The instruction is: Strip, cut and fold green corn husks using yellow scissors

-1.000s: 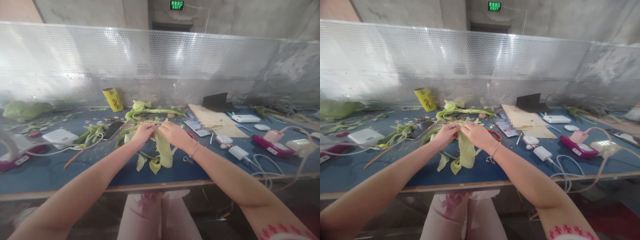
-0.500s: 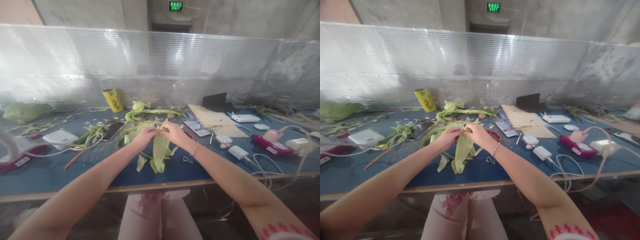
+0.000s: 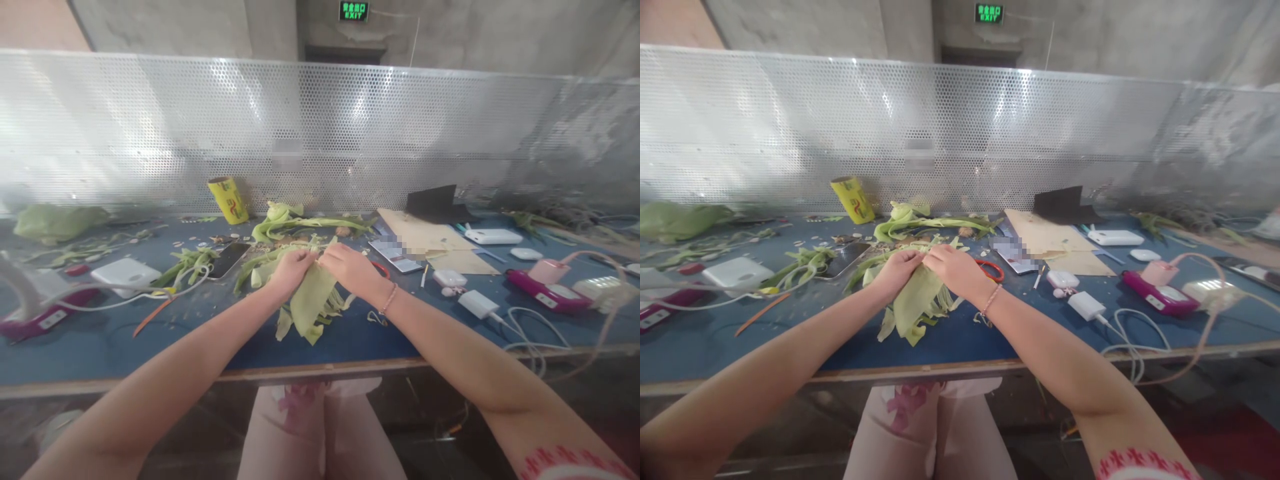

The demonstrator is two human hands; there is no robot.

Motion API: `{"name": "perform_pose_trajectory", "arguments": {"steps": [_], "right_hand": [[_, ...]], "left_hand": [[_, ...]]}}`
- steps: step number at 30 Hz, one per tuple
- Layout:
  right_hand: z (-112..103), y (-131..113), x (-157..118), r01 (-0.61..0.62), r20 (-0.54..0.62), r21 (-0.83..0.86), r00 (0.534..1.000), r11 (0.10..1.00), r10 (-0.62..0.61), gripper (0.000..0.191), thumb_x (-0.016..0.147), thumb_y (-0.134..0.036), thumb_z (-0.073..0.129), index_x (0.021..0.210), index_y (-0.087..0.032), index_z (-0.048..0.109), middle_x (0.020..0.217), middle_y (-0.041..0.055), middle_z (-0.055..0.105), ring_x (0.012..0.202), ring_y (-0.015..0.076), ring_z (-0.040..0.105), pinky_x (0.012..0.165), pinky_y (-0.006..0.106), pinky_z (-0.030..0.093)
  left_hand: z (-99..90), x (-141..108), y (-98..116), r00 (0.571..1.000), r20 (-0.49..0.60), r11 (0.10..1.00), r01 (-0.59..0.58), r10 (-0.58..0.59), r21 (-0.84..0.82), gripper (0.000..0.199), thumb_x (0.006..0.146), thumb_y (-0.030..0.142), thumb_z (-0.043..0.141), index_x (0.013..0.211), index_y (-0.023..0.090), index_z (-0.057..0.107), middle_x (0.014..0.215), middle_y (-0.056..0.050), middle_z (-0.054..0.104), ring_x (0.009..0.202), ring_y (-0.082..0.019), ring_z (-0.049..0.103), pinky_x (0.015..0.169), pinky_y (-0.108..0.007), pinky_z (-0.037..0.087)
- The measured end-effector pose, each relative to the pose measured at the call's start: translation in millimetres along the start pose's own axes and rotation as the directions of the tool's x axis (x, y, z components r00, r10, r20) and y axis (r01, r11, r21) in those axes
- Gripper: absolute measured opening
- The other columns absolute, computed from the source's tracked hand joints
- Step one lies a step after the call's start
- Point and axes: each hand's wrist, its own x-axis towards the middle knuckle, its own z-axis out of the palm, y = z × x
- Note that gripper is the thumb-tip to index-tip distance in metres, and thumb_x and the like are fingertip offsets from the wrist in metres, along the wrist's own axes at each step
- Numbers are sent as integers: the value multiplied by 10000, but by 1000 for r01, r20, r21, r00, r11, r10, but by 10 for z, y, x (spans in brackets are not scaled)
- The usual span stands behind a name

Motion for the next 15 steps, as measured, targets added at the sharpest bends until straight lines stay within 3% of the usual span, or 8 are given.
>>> {"name": "perform_pose_trajectory", "arguments": {"steps": [2, 4, 7, 9, 12, 15], "right_hand": [[7, -6, 1, -21, -31, 61, 999, 998, 23, 186, 901, -159, 405, 875, -177, 588, 884, 80, 592, 902, 192, 539, 834, 349, 429], [27, 3, 15, -133, -108, 188, 982, 973, 155, 134, 863, -200, 488, 956, -185, 584, 953, 81, 615, 938, 193, 560, 843, 350, 441], [71, 63, 42, -340, -134, 381, 900, 860, 415, 230, 784, -225, 571, 1009, -180, 571, 947, 70, 646, 884, 187, 602, 785, 332, 466], [95, 119, 51, -419, -87, 446, 859, 791, 504, 192, 765, -226, 571, 949, -171, 588, 878, 59, 662, 813, 177, 615, 741, 319, 470], [105, 177, 53, -447, -47, 490, 844, 748, 535, 137, 752, -225, 575, 874, -170, 605, 835, 52, 671, 758, 166, 614, 703, 303, 466], [89, 182, 53, -417, -37, 498, 866, 761, 499, 152, 754, -228, 582, 893, -176, 615, 839, 45, 673, 738, 157, 606, 677, 283, 456]], "left_hand": [[-25, -14, 43, 1000, -2, 998, 2, -2, 68, 309, 714, 427, 591, 572, 159, 536, 512, 30, 482, 480, -87, 417, 446, -212, 304], [-40, -21, 69, 1000, -3, 998, 8, -8, 68, 295, 729, 410, 574, 578, 161, 534, 511, 36, 482, 471, -84, 412, 446, -212, 307], [-35, -10, 59, 999, -13, 999, 46, -46, -1, 282, 736, 433, 568, 637, 169, 563, 515, 37, 506, 454, -92, 430, 447, -221, 328], [-21, 8, 33, 998, -6, 995, 60, -60, -75, 294, 723, 458, 585, 662, 171, 570, 527, 29, 524, 463, -100, 456, 461, -229, 352], [-2, 27, 3, 997, 41, 976, 66, -59, -205, 332, 711, 501, 590, 672, 173, 562, 557, 12, 542, 501, -117, 501, 491, -242, 383], [2, 19, 1, 995, 88, 980, 54, -38, -189, 345, 691, 515, 611, 696, 172, 574, 559, 8, 535, 521, -124, 510, 495, -243, 374]]}}
